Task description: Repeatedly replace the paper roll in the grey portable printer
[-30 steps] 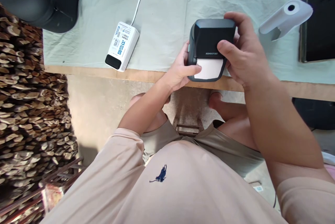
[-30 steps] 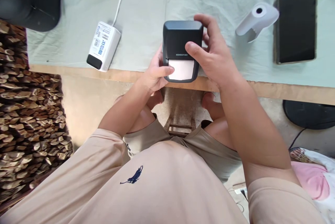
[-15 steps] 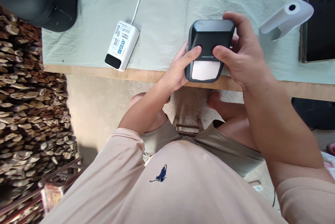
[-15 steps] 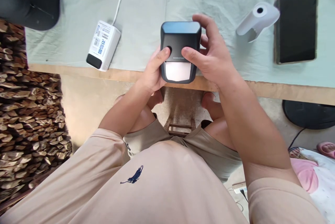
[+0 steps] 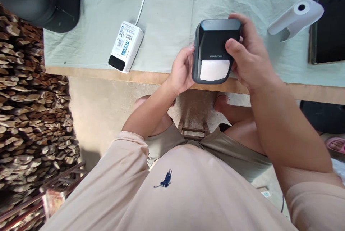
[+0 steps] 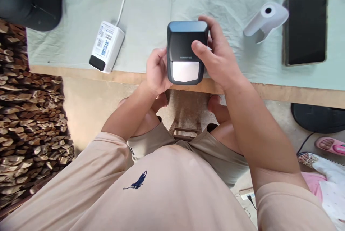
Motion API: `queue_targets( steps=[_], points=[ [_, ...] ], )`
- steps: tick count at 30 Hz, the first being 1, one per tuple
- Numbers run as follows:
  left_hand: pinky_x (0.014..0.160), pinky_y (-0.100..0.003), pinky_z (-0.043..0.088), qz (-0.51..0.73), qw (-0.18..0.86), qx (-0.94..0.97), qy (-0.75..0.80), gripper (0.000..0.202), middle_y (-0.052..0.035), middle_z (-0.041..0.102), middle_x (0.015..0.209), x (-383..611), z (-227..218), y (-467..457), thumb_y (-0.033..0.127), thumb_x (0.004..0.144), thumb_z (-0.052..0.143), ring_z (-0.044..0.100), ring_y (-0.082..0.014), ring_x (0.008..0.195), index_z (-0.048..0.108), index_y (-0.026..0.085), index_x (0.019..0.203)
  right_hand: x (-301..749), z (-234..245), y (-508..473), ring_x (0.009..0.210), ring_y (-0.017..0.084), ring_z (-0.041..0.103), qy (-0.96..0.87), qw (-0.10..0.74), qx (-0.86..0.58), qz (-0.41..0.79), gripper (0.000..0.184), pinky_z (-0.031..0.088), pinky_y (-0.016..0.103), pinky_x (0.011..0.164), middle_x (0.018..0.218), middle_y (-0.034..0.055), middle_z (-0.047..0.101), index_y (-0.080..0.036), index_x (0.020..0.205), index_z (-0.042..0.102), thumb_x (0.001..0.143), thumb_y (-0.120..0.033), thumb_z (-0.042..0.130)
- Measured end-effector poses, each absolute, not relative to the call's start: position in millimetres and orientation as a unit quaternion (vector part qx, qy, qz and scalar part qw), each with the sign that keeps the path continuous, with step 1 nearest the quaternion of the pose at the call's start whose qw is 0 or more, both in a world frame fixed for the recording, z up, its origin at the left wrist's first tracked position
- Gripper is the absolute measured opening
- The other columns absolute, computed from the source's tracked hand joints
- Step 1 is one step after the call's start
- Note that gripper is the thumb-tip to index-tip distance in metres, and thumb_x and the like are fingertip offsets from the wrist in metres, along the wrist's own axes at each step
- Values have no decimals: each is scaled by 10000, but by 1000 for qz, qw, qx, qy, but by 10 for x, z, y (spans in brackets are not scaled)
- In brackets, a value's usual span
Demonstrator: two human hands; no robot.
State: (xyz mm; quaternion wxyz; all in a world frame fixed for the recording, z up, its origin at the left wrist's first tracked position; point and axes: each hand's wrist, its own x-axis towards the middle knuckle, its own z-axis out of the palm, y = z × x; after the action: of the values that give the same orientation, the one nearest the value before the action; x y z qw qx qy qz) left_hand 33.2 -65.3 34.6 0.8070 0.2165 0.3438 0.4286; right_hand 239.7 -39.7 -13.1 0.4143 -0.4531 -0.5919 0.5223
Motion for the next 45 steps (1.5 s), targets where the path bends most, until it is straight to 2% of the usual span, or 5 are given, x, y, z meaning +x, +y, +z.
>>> queue_targets(
  steps=[13,22,29,37,45],
  points=[
    [1482,-509,397,415,785,256,381,743,-63,906,1296,309,73,-536,575,1070,457,296,-354,1844,522,231,1725,2451,-133,-387,1535,287,670,-555,455,-400,571,786,574,490,1319,1569,-21,708,-491,1580,611,902,-792,869],
    [1176,-578,673,419,759,251,430,602,-83,843,1279,358,312,-605,631,1137,343,626,-418,1639,705,224,1393,2607,-271,-311,1474,319,692,-621,435,-399,516,1234,694,502,1165,1644,4,656,-530,1721,516,629,-699,1065],
    [1187,-528,670,401,786,264,390,652,-114,847,1252,322,291,-630,820,992,595,609,-430,1658,750,240,1246,2462,429,-373,1282,282,745,-670,463,-479,327,594,693,427,930,1343,27,755,-412,1338,761,894,-777,911],
    [1201,-534,668,428,775,275,375,456,-85,829,1159,368,272,-651,571,1128,493,704,-365,1572,737,190,1180,2271,710,-363,624,215,508,-569,592,-515,247,693,513,452,661,776,27,497,-336,772,507,905,-995,671],
    [1206,-528,659,425,787,286,345,341,-59,837,1152,345,228,-645,549,1016,740,709,-379,1522,661,272,1198,2362,861,-450,803,298,695,-772,230,-559,199,63,605,573,874,840,48,694,-338,973,811,989,-387,776]
  ],
)
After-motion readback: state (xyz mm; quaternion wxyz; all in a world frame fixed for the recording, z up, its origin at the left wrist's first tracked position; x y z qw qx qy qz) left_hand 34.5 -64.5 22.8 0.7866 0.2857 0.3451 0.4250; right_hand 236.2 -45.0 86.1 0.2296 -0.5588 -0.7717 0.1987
